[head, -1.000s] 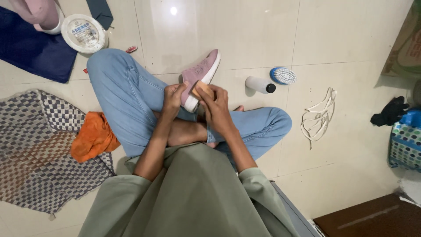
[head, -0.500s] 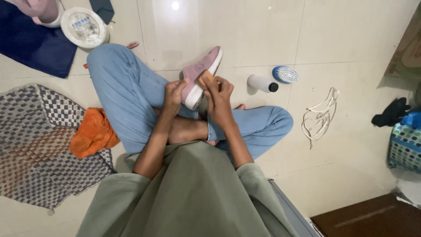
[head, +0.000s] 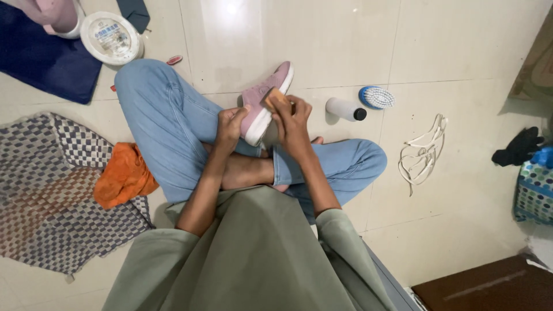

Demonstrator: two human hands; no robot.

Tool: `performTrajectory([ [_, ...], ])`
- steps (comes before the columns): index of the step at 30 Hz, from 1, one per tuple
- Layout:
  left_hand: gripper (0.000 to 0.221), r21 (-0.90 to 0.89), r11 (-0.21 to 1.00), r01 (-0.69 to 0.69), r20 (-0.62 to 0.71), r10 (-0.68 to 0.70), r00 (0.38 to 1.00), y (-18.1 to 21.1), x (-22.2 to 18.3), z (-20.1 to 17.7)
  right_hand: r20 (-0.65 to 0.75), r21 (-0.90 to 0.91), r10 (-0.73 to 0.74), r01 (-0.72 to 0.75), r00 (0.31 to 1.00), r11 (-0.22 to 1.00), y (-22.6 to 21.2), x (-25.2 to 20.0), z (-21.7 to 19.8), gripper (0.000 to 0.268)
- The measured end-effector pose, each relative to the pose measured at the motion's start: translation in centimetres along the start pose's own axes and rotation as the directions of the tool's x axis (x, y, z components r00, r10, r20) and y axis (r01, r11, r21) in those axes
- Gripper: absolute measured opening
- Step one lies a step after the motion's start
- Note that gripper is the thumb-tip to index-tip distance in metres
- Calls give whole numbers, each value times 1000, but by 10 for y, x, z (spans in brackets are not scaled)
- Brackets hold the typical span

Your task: Cleaning a pink sneaker using a brush and cleaning solution

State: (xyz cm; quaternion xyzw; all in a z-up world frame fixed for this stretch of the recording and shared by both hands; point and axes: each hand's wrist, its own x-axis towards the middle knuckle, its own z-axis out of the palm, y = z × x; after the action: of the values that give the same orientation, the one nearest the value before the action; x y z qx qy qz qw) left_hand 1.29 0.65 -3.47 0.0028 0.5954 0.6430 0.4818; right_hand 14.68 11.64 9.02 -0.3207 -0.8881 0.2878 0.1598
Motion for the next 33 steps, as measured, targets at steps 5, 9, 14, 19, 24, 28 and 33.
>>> performTrajectory([
  [5,31,11,1000,-7,-13,7,1000,-13,6,-5,-29,-22,16,-16,999,1000,7,14,4,40],
  [9,32,-8,1000,-10,-14,10,1000,-11,3,-3,-35,2,58,-58,998,998,-1,0,4,43],
  [14,34,-52,999,-13,-29,11,1000,26,-11,11,-13,80,60,-59,998,995,-38,-23,7,43],
  [19,33,-30,1000,-3,-32,2,999,19,-11,8,5,142,40,-40,999,989,-55,-39,7,45],
  [24,32,-14,1000,0,-35,0,999,-5,4,-2,34,118,17,-21,999,993,-48,-34,2,37],
  [28,31,-1,1000,-31,-30,31,999,-14,9,-2,19,59,8,-9,1000,998,-26,-14,-2,39],
  [33,31,72,997,-34,-30,36,999,-28,16,-8,5,-5,9,-9,1000,1000,-10,-4,0,41],
])
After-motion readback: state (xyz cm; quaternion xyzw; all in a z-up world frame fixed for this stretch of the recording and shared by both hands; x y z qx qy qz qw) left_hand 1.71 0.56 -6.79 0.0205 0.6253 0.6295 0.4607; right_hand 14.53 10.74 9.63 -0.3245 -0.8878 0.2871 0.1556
